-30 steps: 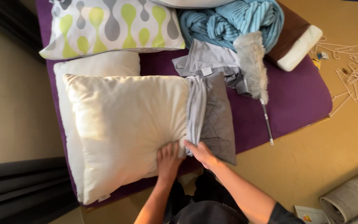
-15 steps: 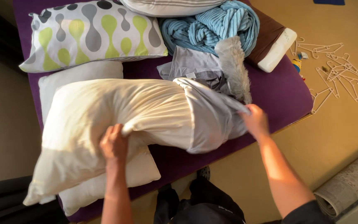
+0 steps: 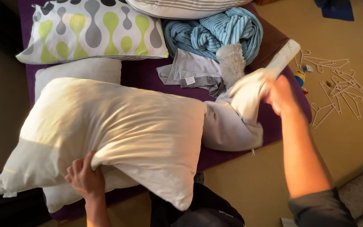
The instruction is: The person removes a pillow from a grey pillowcase, dusts the pillow with a duster, and then removes a patterned pillowcase from another pillow. The person then attempts to put the patterned pillowcase onto the first pillow.
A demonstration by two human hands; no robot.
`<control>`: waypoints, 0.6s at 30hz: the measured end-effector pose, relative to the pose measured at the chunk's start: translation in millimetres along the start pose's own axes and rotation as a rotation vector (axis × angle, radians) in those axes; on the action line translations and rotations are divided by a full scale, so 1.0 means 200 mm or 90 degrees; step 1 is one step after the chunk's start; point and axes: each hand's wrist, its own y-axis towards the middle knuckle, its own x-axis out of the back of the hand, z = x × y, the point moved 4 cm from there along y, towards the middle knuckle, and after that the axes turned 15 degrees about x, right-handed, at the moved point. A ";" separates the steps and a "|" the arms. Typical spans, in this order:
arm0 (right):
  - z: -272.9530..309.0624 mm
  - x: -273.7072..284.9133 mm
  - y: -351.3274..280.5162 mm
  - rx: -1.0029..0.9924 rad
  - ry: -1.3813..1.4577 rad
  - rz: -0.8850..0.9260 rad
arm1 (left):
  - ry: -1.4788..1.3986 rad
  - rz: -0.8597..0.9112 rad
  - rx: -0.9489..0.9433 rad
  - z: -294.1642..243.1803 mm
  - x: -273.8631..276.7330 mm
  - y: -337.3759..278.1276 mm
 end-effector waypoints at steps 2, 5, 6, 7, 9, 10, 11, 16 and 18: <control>0.25 0.03 0.21 0.169 0.183 -0.045 | -0.021 0.013 0.011 0.00 -0.03 -0.10; 0.52 0.05 0.40 0.419 0.356 -0.116 | -0.045 0.012 0.063 0.02 -0.10 -0.28; 0.58 0.05 0.43 0.500 0.341 -0.149 | -0.043 0.001 0.106 0.04 -0.12 -0.34; 0.39 0.17 0.42 0.500 0.343 -0.147 | -0.042 -0.001 0.108 0.03 -0.17 -0.40; 0.30 -0.09 0.47 0.327 -0.140 0.158 | -0.070 -0.085 0.157 0.05 -0.23 -0.56; -0.03 -0.10 0.51 0.225 -0.377 0.309 | -0.066 -0.082 0.158 0.04 -0.31 -0.66; -0.36 -0.06 0.51 0.113 -0.608 0.460 | -0.137 -0.139 0.232 0.06 -0.37 -0.76; -1.38 0.04 -0.07 -0.191 -0.522 0.551 | -1.030 0.267 0.726 0.09 -0.67 -1.23; -1.52 0.13 -0.38 -0.221 -0.482 0.168 | -0.919 0.626 0.869 0.01 -0.71 -1.46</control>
